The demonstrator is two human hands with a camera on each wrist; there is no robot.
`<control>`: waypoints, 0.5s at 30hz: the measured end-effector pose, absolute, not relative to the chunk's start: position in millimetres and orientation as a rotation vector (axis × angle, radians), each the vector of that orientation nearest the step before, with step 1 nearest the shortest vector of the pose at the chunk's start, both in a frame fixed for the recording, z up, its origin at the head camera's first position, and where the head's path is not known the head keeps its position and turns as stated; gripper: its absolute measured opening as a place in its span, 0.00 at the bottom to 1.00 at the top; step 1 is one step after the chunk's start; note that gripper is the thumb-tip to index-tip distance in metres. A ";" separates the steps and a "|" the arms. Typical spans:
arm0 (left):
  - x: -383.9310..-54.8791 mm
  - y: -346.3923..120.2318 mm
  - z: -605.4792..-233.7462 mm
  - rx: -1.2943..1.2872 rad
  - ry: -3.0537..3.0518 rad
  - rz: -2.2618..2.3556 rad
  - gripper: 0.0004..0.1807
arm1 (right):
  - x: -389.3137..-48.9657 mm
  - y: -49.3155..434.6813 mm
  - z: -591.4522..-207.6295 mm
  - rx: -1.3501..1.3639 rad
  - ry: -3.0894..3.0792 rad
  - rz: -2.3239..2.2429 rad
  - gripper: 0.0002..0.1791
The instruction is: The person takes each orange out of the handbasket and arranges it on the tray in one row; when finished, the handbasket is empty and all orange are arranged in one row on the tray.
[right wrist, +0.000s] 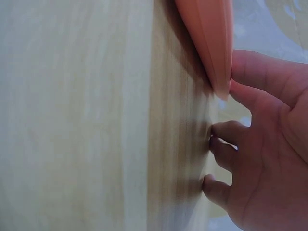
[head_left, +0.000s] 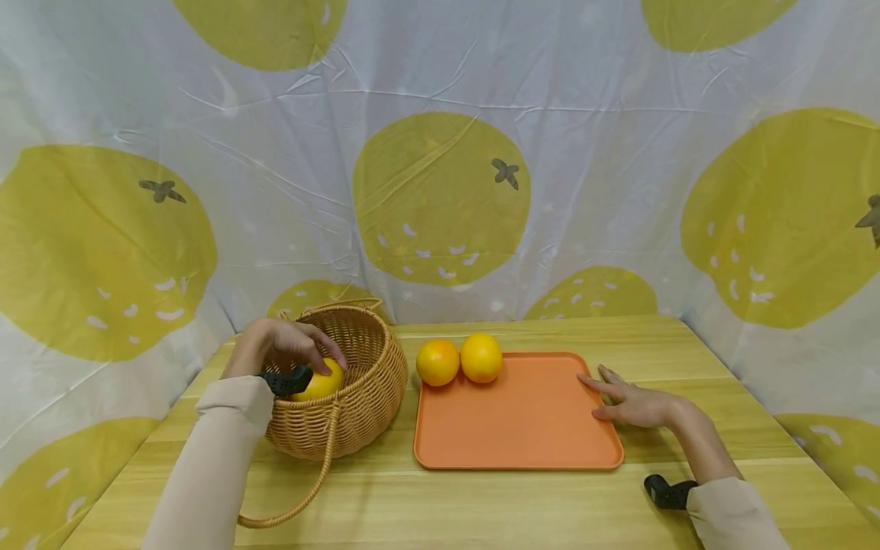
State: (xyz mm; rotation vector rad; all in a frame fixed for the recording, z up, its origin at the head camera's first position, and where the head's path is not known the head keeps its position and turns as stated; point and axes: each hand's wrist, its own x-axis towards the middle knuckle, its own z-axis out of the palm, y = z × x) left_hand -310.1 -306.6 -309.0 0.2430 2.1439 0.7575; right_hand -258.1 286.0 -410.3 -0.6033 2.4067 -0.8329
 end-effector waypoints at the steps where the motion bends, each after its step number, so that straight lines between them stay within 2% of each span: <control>1: -310.2 -307.1 -307.6 0.256 2.170 0.777 0.21 | -257.7 285.8 -410.2 -0.599 2.409 -0.830 0.45; 15: -299.0 -298.3 -259.1 0.550 2.401 1.018 0.27 | -258.3 285.9 -408.9 -0.609 2.405 -0.840 0.45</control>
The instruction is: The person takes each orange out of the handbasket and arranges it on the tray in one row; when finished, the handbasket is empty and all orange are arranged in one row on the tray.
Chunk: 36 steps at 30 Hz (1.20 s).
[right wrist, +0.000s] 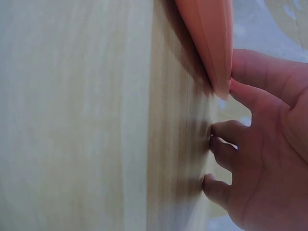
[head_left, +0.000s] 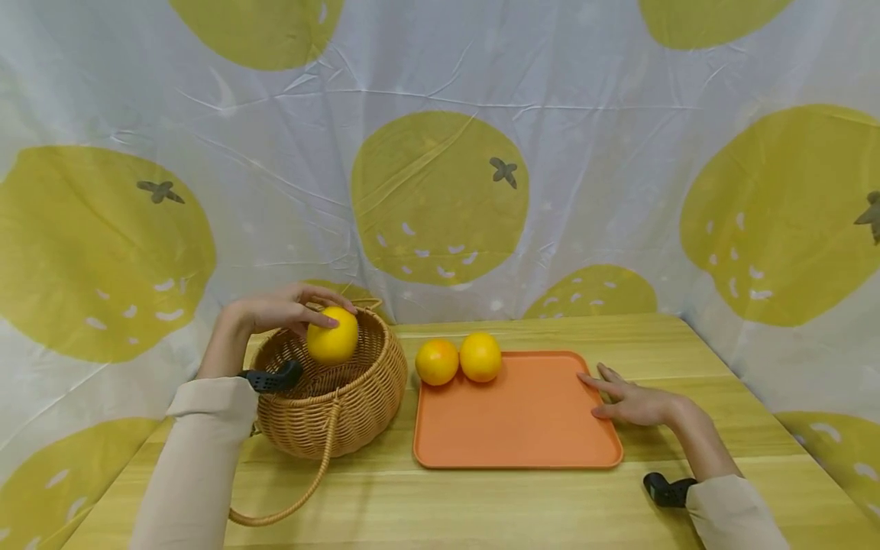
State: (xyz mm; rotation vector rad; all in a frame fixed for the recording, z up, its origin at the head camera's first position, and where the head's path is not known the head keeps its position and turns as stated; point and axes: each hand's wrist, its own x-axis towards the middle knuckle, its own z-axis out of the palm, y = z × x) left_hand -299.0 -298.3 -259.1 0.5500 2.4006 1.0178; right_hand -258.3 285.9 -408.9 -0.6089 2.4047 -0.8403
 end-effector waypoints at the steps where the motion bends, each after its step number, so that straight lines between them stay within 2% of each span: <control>1: -298.0 -293.7 -254.2 0.554 2.415 1.039 0.27 | -258.4 286.5 -409.1 -0.606 2.406 -0.842 0.45; 8: -294.3 -242.8 -226.7 0.493 2.506 1.156 0.26 | -257.0 286.8 -408.0 -0.596 2.398 -0.858 0.45; 16: -301.5 -145.6 -218.1 0.499 2.513 1.190 0.26 | -258.8 289.0 -409.5 -0.603 2.425 -0.841 0.46; 20: -311.4 -93.2 -233.6 0.494 2.472 1.169 0.24 | -257.4 289.8 -407.7 -0.599 2.431 -0.837 0.45; 27: -320.8 -19.8 -286.0 0.568 2.366 1.144 0.20 | -259.5 290.1 -408.9 -0.617 2.434 -0.825 0.45; 36: -321.1 24.9 -335.8 0.566 2.381 1.105 0.17 | -257.0 287.9 -405.3 -0.581 2.457 -0.788 0.44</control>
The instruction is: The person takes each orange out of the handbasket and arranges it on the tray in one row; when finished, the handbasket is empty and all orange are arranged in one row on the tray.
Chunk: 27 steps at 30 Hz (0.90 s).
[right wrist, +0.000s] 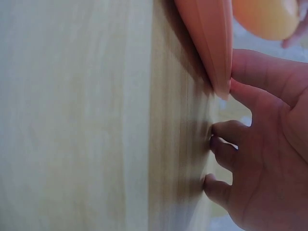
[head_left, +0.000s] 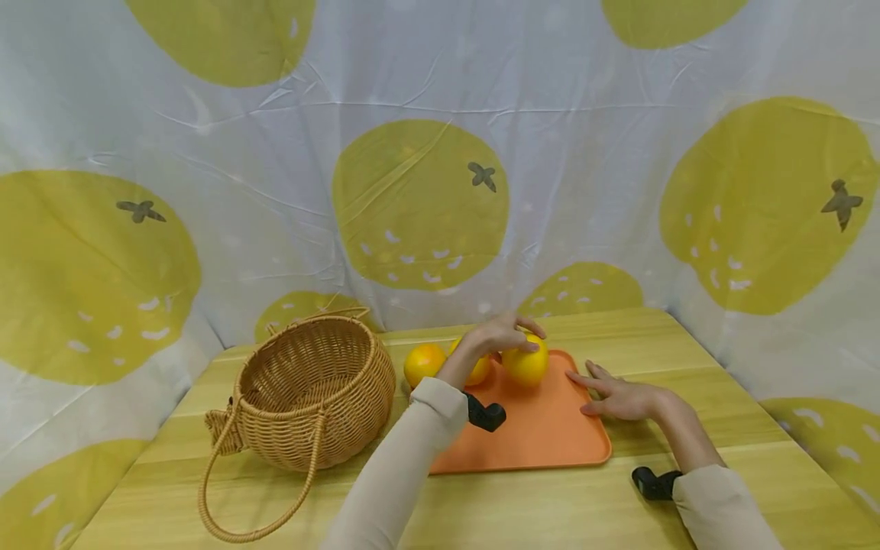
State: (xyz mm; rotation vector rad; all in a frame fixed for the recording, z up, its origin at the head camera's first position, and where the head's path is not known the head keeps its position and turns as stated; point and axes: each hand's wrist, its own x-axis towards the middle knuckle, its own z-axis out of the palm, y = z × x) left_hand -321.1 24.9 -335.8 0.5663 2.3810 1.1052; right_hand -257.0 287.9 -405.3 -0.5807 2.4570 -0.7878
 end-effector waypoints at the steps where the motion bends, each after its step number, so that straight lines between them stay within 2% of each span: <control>1: -320.9 25.7 -339.3 0.561 2.386 1.101 0.18 | -256.0 287.0 -404.3 -0.577 2.461 -0.786 0.44; 13: -311.1 30.9 -363.2 0.593 2.598 1.107 0.18 | -258.0 289.4 -406.7 -0.610 2.451 -0.801 0.44; 20: -298.9 39.3 -370.3 0.627 2.708 1.097 0.26 | -257.1 288.3 -404.9 -0.586 2.467 -0.787 0.43; 27: -289.0 41.2 -377.4 0.566 2.745 1.236 0.26 | -255.1 286.7 -404.6 -0.560 2.477 -0.787 0.42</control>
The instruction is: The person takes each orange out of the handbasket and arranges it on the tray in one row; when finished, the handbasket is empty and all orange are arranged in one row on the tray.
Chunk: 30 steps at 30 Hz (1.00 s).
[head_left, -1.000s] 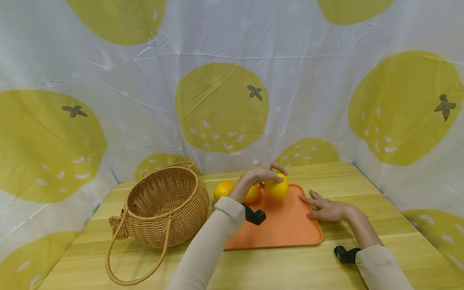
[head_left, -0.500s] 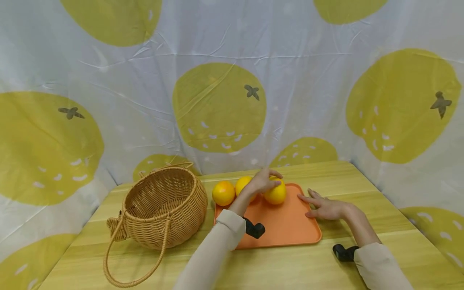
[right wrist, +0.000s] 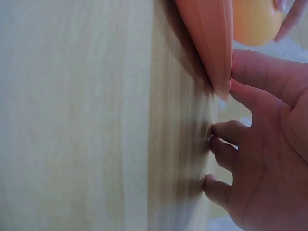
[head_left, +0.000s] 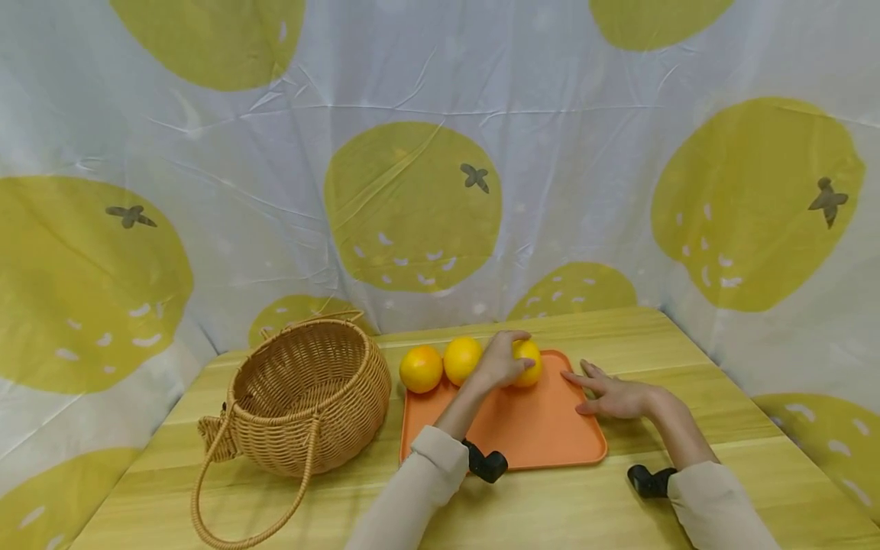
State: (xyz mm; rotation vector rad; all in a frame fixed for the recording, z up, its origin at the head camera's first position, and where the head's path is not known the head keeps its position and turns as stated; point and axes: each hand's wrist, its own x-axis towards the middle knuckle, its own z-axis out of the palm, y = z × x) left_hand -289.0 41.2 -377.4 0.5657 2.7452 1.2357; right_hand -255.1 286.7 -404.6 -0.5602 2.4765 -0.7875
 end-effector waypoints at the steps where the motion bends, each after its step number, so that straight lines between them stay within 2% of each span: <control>1: -288.1 40.7 -378.7 0.553 2.735 1.268 0.26 | -255.0 286.8 -404.8 -0.560 2.479 -0.786 0.42; 9: -287.5 33.5 -385.6 0.490 2.703 1.386 0.26 | -254.8 285.4 -406.9 -0.568 2.477 -0.799 0.42; 30: -292.3 30.4 -379.7 0.548 2.819 1.182 0.27 | -257.7 287.7 -406.9 -0.570 2.469 -0.787 0.44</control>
